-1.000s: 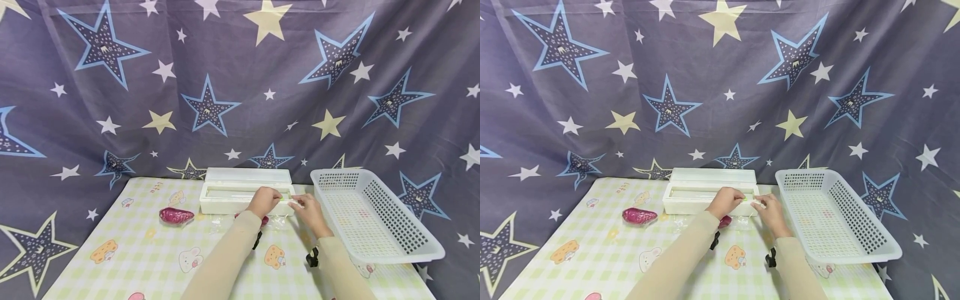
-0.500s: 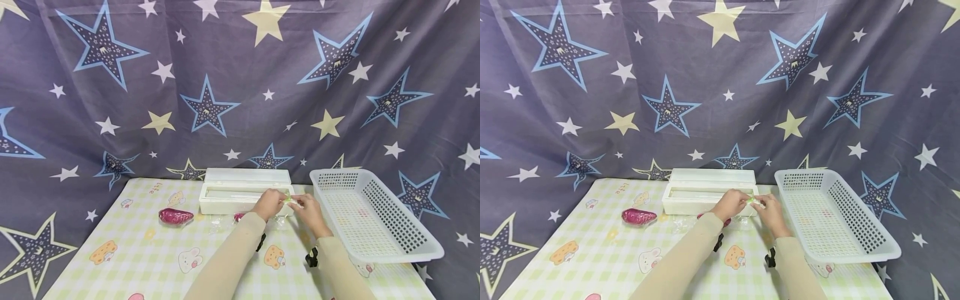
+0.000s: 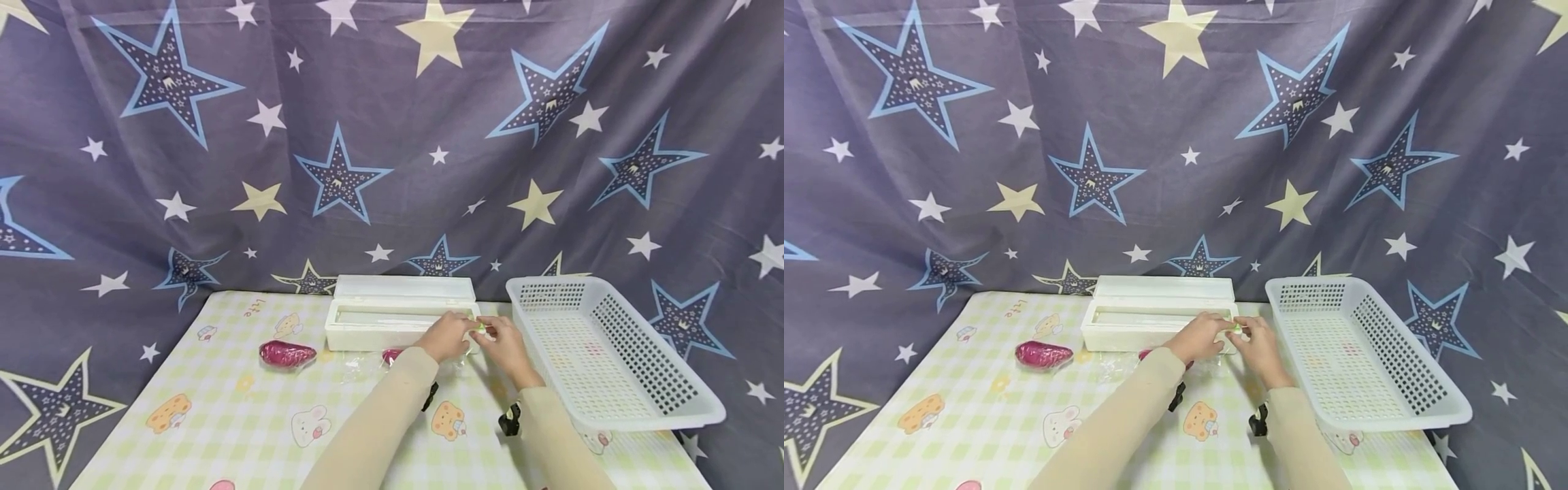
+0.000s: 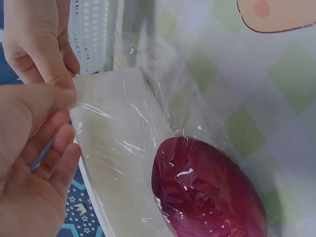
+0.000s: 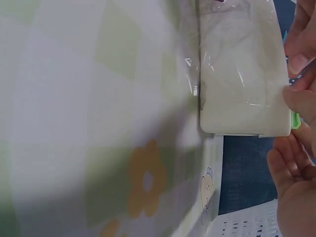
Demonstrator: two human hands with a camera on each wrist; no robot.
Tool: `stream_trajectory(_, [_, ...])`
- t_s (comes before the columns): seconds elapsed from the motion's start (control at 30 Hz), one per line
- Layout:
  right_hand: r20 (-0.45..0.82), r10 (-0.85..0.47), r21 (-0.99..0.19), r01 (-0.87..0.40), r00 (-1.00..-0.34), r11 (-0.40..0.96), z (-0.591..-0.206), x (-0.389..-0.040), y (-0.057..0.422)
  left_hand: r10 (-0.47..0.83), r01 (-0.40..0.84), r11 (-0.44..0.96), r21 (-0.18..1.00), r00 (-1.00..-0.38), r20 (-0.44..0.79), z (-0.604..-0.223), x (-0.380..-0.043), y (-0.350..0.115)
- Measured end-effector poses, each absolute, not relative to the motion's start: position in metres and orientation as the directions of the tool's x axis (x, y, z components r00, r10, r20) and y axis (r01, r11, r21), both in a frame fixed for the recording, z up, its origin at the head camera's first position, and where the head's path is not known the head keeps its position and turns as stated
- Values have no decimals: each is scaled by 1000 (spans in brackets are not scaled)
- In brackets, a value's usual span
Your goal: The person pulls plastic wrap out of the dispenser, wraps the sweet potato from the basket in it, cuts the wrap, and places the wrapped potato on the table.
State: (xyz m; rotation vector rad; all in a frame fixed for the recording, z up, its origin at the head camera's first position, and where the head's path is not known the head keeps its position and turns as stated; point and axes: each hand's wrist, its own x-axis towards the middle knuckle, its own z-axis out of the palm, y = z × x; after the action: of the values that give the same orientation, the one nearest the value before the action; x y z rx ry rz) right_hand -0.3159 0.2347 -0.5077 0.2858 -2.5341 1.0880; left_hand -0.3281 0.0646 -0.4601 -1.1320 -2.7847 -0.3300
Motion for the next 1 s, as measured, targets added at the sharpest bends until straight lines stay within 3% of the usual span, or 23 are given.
stream_trajectory(0.2, [407, -55, -665, -337, -912, 666, -507, -315, 234, 669, 681, 701, 213, -731, 137, -457, -324, 61])
stream_trajectory(0.43, [448, -63, -642, -370, -892, 671, -507, -309, 232, 666, 685, 641, 347, -721, 193, -458, -324, 47])
stream_trajectory(1.0, [642, -130, -489, -534, -756, 689, -504, -287, 207, 547, 621, 630, 466, -781, 300, -472, -315, -45])
